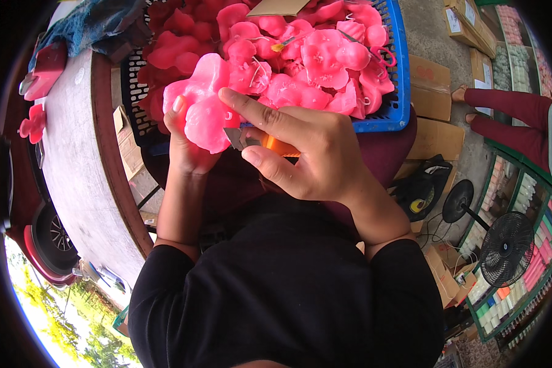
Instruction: The person trims the edges of pink flower-shaped candles using a small orange blade, then uses a thin white stick to adjust the wick. Finished candles are placed on a nearby table.
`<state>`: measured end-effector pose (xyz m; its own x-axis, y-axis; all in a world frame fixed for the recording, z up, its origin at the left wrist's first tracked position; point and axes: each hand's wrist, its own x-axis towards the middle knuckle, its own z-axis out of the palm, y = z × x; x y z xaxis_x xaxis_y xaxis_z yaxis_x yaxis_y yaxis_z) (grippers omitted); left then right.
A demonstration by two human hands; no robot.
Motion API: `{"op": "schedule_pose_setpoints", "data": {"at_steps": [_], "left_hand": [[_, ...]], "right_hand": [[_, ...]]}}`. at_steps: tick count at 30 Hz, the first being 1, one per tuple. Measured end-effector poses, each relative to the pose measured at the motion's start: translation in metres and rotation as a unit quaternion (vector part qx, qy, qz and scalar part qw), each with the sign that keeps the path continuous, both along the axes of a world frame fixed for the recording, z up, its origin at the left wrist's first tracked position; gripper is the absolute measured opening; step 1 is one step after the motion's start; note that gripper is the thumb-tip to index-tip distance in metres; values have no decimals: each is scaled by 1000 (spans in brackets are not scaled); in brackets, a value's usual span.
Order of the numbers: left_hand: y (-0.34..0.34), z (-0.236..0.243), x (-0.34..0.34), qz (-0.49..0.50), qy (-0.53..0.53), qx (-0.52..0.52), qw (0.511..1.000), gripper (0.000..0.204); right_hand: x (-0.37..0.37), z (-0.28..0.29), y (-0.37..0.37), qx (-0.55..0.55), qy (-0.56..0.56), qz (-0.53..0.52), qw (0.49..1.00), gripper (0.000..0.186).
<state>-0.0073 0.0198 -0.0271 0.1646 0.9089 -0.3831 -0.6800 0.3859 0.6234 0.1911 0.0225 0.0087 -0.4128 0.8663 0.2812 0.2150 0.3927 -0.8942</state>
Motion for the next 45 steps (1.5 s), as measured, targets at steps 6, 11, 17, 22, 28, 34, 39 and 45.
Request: {"op": "schedule_pose_setpoints", "data": {"at_steps": [6, 11, 17, 22, 28, 34, 39, 45], "left_hand": [[0, -1, 1, 2, 12, 4, 1000, 62], [2, -2, 0, 0, 15, 17, 1000, 66], [2, -2, -1, -1, 32, 35, 999, 69], [1, 1, 1, 4, 27, 24, 999, 71], [1, -4, 0, -11, 18, 11, 1000, 69], [0, -3, -1, -3, 30, 1, 1000, 68], [3, -5, -2, -4, 25, 32, 999, 70], [2, -6, -5, -9, 25, 41, 999, 71]], "right_hand": [[-2, -3, 0, 43, -16, -39, 998, 45], [-4, -5, 0, 53, -31, -50, 997, 43], [3, 8, 1, 4, -106, 16, 994, 45], [3, 4, 2, -15, -56, 30, 998, 46], [3, 8, 0, -18, -37, 32, 999, 53], [6, 11, -1, -31, -62, 29, 997, 52], [3, 12, 0, -18, -70, 24, 997, 49], [6, 8, 2, -23, -86, 36, 995, 44]]}}
